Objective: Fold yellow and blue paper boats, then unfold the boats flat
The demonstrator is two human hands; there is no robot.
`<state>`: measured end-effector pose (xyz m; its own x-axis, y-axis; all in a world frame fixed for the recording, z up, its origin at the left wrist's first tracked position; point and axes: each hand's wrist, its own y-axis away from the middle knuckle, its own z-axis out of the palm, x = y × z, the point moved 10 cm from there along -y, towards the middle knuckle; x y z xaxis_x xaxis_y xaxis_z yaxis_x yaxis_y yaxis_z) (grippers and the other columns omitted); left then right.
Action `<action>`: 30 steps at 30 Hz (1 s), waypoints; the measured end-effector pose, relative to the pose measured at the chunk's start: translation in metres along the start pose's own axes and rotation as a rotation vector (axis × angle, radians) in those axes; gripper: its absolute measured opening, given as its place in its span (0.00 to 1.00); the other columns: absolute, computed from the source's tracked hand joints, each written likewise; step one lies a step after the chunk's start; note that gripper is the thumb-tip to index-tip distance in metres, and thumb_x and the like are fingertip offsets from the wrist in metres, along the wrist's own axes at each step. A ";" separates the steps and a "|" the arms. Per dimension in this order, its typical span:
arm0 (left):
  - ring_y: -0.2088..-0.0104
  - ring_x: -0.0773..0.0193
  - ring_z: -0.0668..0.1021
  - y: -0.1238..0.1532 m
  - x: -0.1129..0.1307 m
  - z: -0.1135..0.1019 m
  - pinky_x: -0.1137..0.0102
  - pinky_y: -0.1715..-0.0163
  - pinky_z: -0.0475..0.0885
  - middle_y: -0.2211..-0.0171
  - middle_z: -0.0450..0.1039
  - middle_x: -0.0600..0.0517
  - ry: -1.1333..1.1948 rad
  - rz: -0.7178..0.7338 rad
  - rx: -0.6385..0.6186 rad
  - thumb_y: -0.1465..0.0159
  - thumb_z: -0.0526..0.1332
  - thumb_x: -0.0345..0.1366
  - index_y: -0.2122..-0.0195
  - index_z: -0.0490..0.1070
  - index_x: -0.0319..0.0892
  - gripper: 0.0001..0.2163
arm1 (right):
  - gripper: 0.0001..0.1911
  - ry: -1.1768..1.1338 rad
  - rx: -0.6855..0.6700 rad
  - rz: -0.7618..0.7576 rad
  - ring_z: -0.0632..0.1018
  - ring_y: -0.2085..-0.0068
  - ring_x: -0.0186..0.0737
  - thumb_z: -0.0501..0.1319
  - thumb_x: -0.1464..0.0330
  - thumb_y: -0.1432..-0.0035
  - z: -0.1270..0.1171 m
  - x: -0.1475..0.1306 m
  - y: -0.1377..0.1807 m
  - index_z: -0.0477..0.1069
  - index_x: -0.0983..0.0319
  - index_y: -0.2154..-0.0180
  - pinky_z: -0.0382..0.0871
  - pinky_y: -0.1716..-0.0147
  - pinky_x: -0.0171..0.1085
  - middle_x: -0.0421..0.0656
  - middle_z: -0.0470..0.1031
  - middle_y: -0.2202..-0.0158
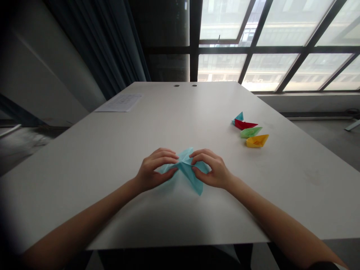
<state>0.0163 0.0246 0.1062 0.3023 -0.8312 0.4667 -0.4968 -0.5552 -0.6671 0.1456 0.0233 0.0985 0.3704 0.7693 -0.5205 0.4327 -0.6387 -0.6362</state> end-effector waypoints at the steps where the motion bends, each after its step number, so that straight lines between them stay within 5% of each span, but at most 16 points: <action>1: 0.61 0.63 0.74 0.000 0.000 0.001 0.66 0.58 0.69 0.65 0.75 0.48 0.011 0.012 0.003 0.45 0.61 0.31 0.64 0.72 0.42 0.07 | 0.05 0.008 0.001 -0.008 0.75 0.61 0.40 0.60 0.71 0.49 0.000 -0.001 0.000 0.68 0.59 0.67 0.70 0.61 0.39 0.46 0.74 0.62; 12: 0.71 0.67 0.75 0.002 -0.008 0.009 0.73 0.68 0.70 0.71 0.76 0.49 0.020 -0.138 -0.032 0.41 0.58 0.34 0.64 0.74 0.41 0.07 | 0.07 0.027 0.037 -0.037 0.76 0.63 0.39 0.61 0.72 0.49 -0.003 -0.003 -0.001 0.70 0.59 0.65 0.72 0.63 0.38 0.45 0.75 0.64; 17: 0.72 0.69 0.76 0.009 -0.020 0.006 0.77 0.71 0.70 0.70 0.76 0.53 -0.046 -0.282 0.093 0.41 0.58 0.35 0.57 0.70 0.43 0.10 | 0.06 0.045 0.051 -0.014 0.76 0.64 0.39 0.61 0.71 0.49 -0.004 -0.001 -0.001 0.72 0.59 0.65 0.72 0.64 0.38 0.45 0.75 0.66; 23: 0.64 0.66 0.77 0.002 0.008 0.010 0.74 0.63 0.72 0.65 0.76 0.49 -0.001 -0.052 0.108 0.43 0.61 0.33 0.63 0.70 0.41 0.07 | 0.06 0.076 0.137 0.010 0.75 0.67 0.37 0.63 0.73 0.51 -0.008 -0.006 -0.001 0.71 0.61 0.67 0.71 0.66 0.36 0.44 0.74 0.69; 26: 0.61 0.62 0.77 -0.001 0.015 0.008 0.71 0.60 0.73 0.61 0.75 0.46 -0.022 -0.011 0.114 0.49 0.66 0.38 0.63 0.69 0.40 0.13 | 0.06 0.063 0.140 0.016 0.75 0.68 0.36 0.62 0.73 0.51 -0.007 -0.010 -0.002 0.71 0.60 0.68 0.71 0.68 0.35 0.43 0.74 0.69; 30: 0.61 0.64 0.77 -0.001 0.020 0.006 0.73 0.60 0.73 0.61 0.75 0.46 -0.092 0.025 0.154 0.48 0.63 0.32 0.67 0.69 0.40 0.07 | 0.07 0.048 0.123 0.003 0.75 0.67 0.36 0.62 0.74 0.51 -0.005 -0.011 -0.002 0.70 0.60 0.67 0.72 0.67 0.35 0.43 0.74 0.68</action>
<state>0.0274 0.0086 0.1123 0.3679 -0.8401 0.3986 -0.3768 -0.5266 -0.7620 0.1446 0.0157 0.1080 0.4118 0.7642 -0.4963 0.3288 -0.6326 -0.7013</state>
